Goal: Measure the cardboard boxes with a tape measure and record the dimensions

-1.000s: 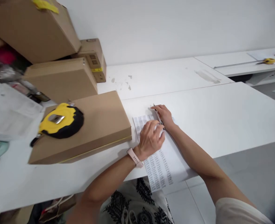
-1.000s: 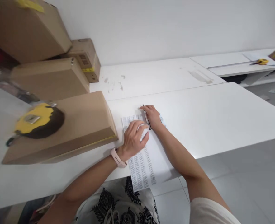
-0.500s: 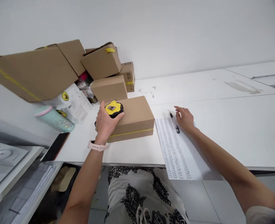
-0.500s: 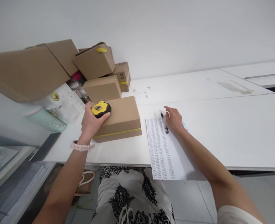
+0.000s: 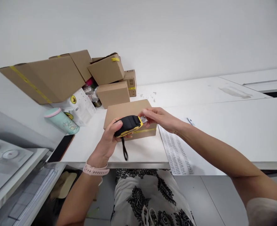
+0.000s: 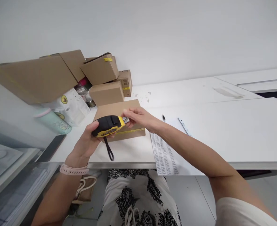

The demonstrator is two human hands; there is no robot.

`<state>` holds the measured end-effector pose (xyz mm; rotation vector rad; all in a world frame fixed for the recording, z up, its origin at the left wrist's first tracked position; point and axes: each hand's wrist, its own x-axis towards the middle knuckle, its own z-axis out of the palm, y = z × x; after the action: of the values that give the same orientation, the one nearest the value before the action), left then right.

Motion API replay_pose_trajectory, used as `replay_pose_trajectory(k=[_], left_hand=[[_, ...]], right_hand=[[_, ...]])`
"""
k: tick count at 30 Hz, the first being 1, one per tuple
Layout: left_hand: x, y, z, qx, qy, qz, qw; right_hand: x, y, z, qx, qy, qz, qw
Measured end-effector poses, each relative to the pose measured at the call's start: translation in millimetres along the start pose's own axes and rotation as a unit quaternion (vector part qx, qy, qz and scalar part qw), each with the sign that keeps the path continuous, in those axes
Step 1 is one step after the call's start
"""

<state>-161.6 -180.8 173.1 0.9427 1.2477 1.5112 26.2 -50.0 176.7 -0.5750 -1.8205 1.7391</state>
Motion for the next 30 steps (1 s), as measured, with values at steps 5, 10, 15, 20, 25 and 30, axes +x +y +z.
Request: replay_pose_trajectory(k=[5,10,15,20,25,30], left_hand=[[-3,6,-20.6,0.0,0.004,-0.024,1.0],[19,33,-54.6,0.03,0.08,0.008,0.996],[51,52,-103.0,0.045,0.167,0.003,0.985],[68,50,-123.2,0.055,0.177,-0.034,0.982],[75,44,-126.4,0.066,0.169,-0.054,0.982],[82,38,-129.9,0.073,0.155,-0.065,0.983]], right_hand=[[5,12,10,0.044,-0.03,0.06,0.997],[27,18,-28,0.068,0.036,0.04,0.996],[49,43,-73,0.026,0.121,0.004,0.992],[61,68,-80,0.008,0.156,0.014,0.988],[64,75,-79,0.003,0.164,0.0,0.986],[66,79,-83,0.002,0.165,-0.008,0.986]])
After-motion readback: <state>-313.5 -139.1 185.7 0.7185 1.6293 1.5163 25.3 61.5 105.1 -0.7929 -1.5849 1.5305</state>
